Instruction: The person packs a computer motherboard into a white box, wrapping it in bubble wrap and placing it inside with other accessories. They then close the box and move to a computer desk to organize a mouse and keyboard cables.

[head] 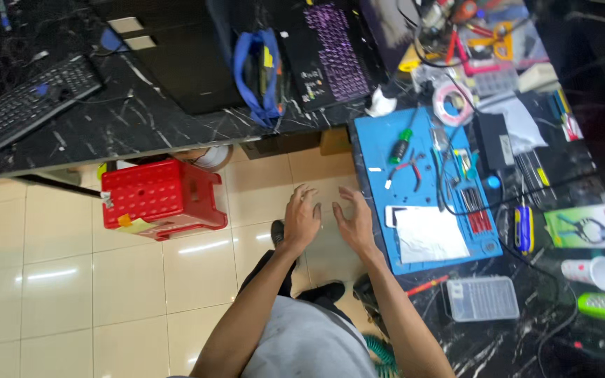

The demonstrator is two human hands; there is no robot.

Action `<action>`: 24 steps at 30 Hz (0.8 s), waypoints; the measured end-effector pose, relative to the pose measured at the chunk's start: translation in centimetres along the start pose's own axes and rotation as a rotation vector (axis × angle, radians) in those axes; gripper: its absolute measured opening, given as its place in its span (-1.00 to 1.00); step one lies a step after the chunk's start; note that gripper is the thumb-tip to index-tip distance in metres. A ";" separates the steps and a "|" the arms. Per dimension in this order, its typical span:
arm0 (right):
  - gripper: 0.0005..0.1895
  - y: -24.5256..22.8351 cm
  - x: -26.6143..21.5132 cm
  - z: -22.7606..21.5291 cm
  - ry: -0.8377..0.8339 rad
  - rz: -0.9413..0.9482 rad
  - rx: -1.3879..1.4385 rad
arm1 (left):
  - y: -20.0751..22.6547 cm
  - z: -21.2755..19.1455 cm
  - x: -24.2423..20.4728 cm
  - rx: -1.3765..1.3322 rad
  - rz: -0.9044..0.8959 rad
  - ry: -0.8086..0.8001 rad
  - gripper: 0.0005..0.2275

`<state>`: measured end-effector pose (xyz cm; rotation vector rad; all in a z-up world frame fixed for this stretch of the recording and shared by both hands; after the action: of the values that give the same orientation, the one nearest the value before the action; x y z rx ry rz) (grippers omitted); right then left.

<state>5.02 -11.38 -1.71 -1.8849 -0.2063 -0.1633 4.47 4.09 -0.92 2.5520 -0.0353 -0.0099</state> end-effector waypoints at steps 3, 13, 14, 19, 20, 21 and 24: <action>-0.62 -1.2 0.9 1.8 -0.070 0.049 -0.046 | -2.7 -2.0 0.7 -0.027 -0.096 0.063 -0.71; -0.63 -6.1 9.2 12.0 -0.194 0.218 -0.058 | -15.6 -10.4 7.4 -0.211 -0.326 0.403 -0.60; -0.61 -6.4 10.5 13.4 -0.159 0.199 -0.013 | -16.9 -11.9 8.6 -0.272 -0.349 0.452 -0.54; -0.59 -13.7 18.3 20.9 -0.079 0.093 0.075 | -22.2 -20.2 14.3 -0.417 -0.409 0.633 -0.24; -0.58 -16.1 19.8 22.1 -0.053 0.084 0.084 | -22.8 -21.9 15.0 -0.398 -0.408 0.658 -0.22; -0.56 -18.6 21.3 23.3 -0.031 0.075 0.094 | -23.3 -23.5 15.6 -0.376 -0.410 0.686 -0.19; -0.79 -18.5 25.1 25.6 -0.015 0.037 0.009 | -24.6 -27.0 17.4 -0.452 -0.363 0.689 -0.21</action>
<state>25.60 20.25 12.70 -1.8802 -0.1813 -0.1231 22.82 39.08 7.83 1.9607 0.6203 0.6393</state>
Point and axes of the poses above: each hand's wrist, its own x-axis towards the middle knuckle, its own z-axis out of the palm, y = z × x, the point moved 4 cm from there along x, towards the middle knuckle, and after that the axes turned 9 degrees about x, right-handed, at the moved point
